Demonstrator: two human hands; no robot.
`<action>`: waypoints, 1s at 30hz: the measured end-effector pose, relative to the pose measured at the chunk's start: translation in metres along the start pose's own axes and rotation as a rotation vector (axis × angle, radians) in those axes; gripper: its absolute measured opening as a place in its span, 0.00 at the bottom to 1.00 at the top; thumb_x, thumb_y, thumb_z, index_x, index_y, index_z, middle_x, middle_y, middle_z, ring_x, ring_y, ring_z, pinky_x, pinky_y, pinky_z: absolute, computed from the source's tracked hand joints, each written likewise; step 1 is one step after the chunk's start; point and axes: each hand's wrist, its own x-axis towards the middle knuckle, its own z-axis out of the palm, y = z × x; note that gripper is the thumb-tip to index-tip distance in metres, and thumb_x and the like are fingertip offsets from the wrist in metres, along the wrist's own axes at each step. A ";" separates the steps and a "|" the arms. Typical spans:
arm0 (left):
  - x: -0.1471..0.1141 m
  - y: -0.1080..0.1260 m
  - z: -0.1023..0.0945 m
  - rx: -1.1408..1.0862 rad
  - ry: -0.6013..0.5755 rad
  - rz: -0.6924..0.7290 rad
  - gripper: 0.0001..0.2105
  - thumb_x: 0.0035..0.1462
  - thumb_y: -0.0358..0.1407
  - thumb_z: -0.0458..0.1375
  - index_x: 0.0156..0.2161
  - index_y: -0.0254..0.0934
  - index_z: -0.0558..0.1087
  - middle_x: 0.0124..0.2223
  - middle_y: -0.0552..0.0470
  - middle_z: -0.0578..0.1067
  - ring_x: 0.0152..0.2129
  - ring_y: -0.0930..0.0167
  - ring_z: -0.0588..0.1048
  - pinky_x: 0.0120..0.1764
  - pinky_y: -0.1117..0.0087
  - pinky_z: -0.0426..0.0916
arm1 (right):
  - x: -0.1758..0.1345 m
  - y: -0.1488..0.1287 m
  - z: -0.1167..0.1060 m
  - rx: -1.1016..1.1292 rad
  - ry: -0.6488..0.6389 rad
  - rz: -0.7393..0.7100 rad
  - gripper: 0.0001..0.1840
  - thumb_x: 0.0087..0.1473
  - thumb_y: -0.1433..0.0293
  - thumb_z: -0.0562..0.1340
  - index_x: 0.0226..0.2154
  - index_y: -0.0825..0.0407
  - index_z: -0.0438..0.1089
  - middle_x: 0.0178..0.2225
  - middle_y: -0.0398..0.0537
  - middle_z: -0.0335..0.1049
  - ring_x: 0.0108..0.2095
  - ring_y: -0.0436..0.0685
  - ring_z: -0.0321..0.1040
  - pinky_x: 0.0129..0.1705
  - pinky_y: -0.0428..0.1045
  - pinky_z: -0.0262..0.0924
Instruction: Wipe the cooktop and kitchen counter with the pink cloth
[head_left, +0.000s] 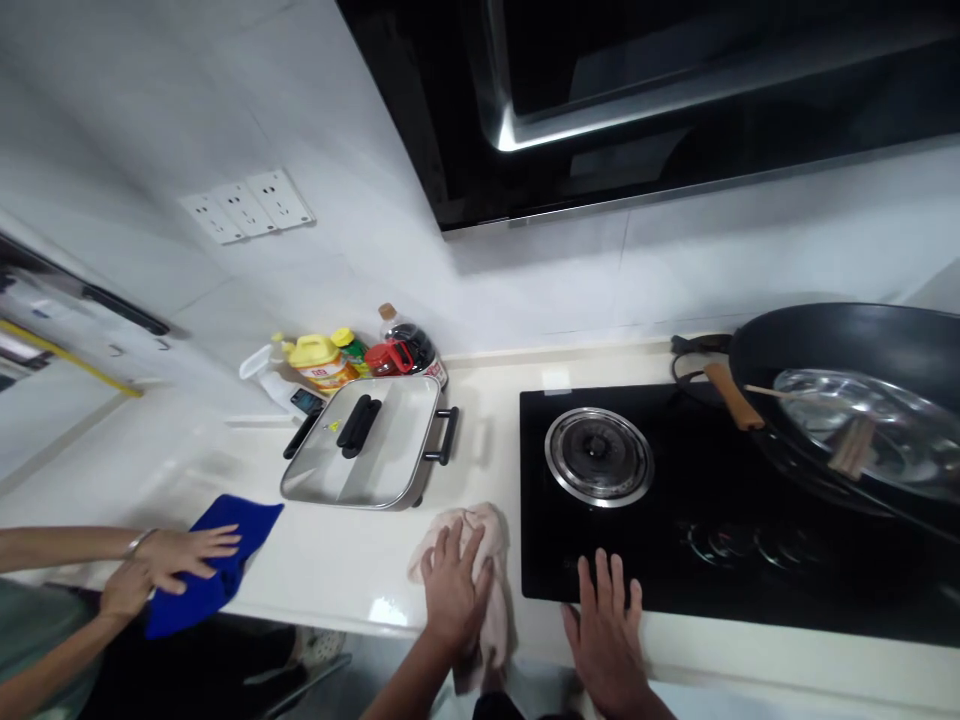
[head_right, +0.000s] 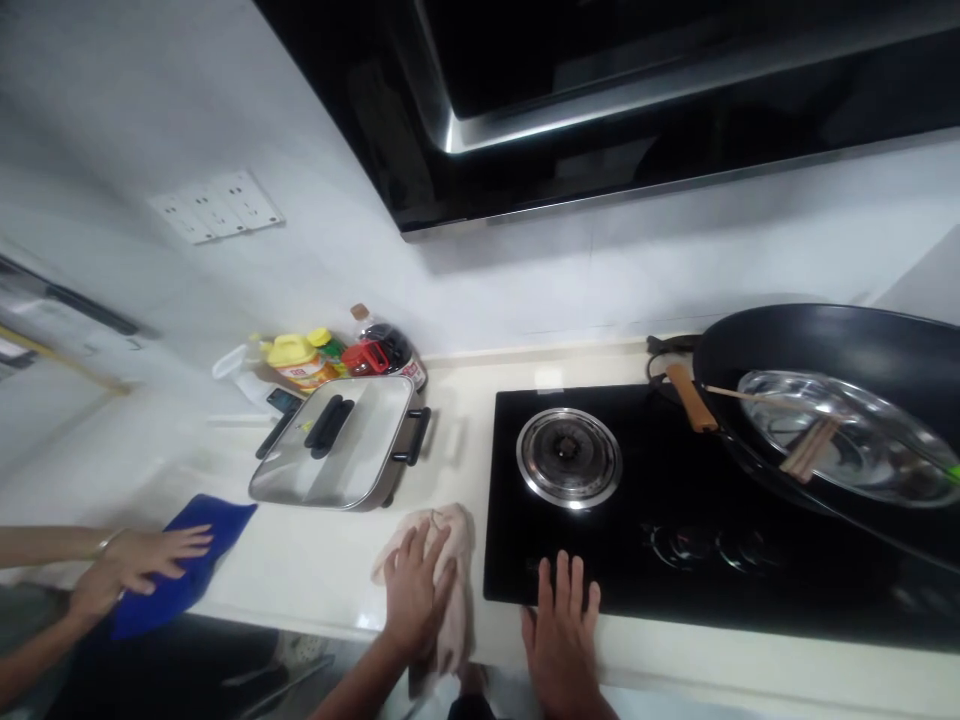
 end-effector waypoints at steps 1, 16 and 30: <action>0.021 0.001 0.000 -0.004 -0.004 -0.031 0.23 0.68 0.45 0.51 0.67 0.53 0.67 0.70 0.45 0.66 0.65 0.51 0.62 0.58 0.44 0.61 | 0.001 0.000 0.000 -0.017 0.005 -0.003 0.33 0.63 0.60 0.54 0.66 0.57 0.63 0.71 0.65 0.51 0.74 0.77 0.35 0.68 0.78 0.36; 0.066 0.062 0.001 -0.283 0.056 -0.047 0.16 0.69 0.42 0.50 0.52 0.42 0.78 0.47 0.45 0.78 0.46 0.60 0.73 0.49 0.58 0.64 | 0.015 0.039 -0.041 0.340 -0.085 0.090 0.24 0.67 0.59 0.52 0.58 0.49 0.71 0.64 0.56 0.67 0.68 0.65 0.58 0.67 0.68 0.55; 0.066 0.141 -0.001 -0.746 -0.185 0.069 0.31 0.64 0.48 0.56 0.69 0.40 0.62 0.69 0.36 0.65 0.66 0.49 0.62 0.64 0.41 0.58 | 0.071 0.030 -0.087 0.463 0.066 0.080 0.20 0.68 0.58 0.54 0.52 0.48 0.73 0.61 0.56 0.66 0.62 0.63 0.63 0.65 0.62 0.60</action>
